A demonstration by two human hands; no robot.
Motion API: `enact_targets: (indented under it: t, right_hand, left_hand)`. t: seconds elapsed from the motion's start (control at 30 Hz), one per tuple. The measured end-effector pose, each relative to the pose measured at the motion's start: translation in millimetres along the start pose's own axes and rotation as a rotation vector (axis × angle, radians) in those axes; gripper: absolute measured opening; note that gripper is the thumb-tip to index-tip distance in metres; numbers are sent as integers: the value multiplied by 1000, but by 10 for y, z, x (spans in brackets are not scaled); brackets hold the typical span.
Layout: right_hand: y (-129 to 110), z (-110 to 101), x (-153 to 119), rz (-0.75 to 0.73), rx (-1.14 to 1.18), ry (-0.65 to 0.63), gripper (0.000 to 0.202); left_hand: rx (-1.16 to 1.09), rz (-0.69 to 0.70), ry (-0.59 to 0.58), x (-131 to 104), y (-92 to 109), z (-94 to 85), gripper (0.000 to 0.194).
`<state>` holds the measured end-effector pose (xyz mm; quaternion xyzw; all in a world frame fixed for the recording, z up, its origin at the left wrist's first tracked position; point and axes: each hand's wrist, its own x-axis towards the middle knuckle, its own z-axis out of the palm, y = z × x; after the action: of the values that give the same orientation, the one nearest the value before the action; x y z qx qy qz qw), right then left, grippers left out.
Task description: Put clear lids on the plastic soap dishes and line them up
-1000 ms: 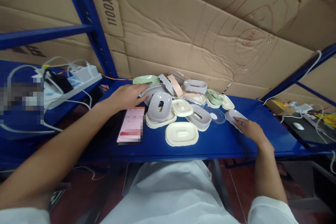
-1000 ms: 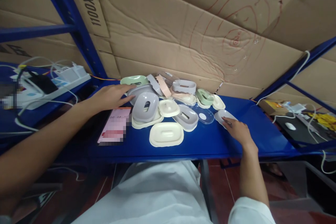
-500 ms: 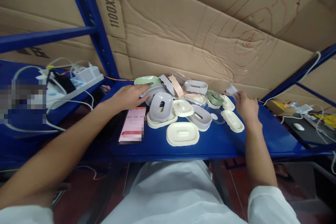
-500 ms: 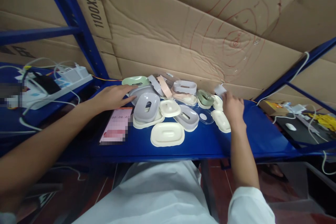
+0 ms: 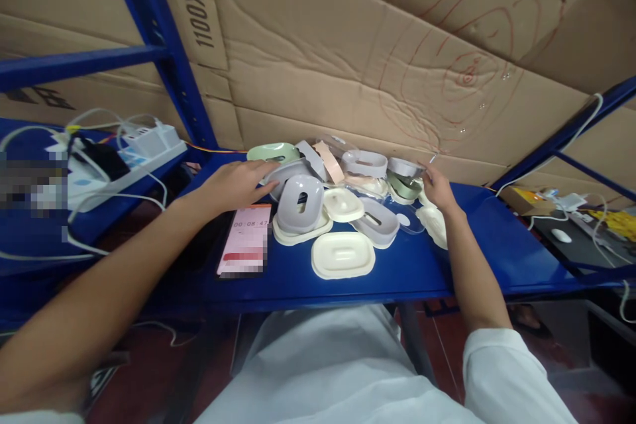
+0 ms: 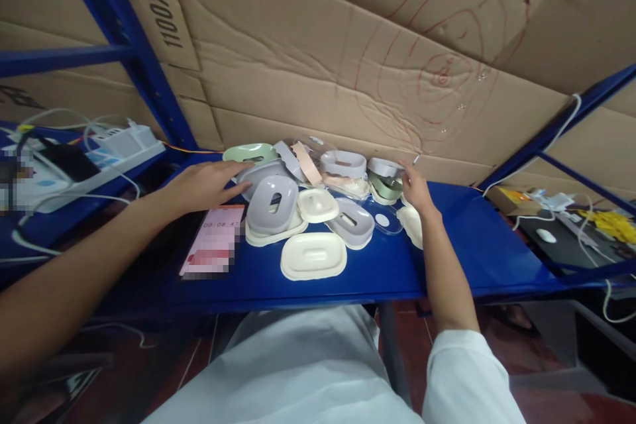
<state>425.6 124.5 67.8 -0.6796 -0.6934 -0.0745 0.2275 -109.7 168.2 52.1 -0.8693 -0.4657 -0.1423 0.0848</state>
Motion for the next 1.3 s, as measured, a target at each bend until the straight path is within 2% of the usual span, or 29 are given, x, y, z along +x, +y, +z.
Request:
enact_targets:
  t: [0.13, 0.23, 0.33, 0.4, 0.47, 0.5, 0.63, 0.7, 0.87, 1.07, 1.17, 1.23, 1.3]
  right_hand:
    - [83, 24, 22, 12, 62, 31, 51]
    - [39, -6, 26, -23, 92, 135, 49]
    - [-174, -105, -28, -165, 136, 318, 45]
    - [-412, -184, -115, -253, 160, 364, 43]
    - [-688, -241, -244, -332, 177, 286, 42]
    - [-824, -255, -319, -378, 190, 193, 41]
    - [-1236, -212, -618, -527, 223, -338, 37]
    - [-1325, -168, -712, -537, 179, -450, 37]
    - [-1263, -204, -723, -554, 232, -423, 28]
    - [-1048, -392, -675, -412, 284, -122, 29]
    - [-960, -435, -671, -300, 358, -23, 30]
    - [-919, -456, -661, -256, 395, 3, 31]
    - [-897, -483, -650, -251, 423, -31, 31]
  left_hand:
    - [-8, 14, -9, -1, 3, -15, 62]
    - [-23, 14, -7, -6, 9, -29, 62]
    - [-11, 1, -8, -18, 26, -48, 62]
    - [8, -23, -6, -29, 40, -69, 66]
    - [23, -52, -6, -38, 51, -96, 70]
    - [28, -63, -9, -41, 56, -110, 73]
    - [40, -72, -35, -38, 68, -137, 75]
    - [39, -64, -43, -34, 75, -131, 73]
    - [7, -52, -46, -35, 82, -107, 68]
    - [1, -51, -56, -26, 78, -93, 67]
    - [-8, -47, -58, -20, 80, -83, 67]
    - [-16, -49, -54, -22, 88, -83, 66]
    - [-20, -53, -50, -30, 103, -97, 65]
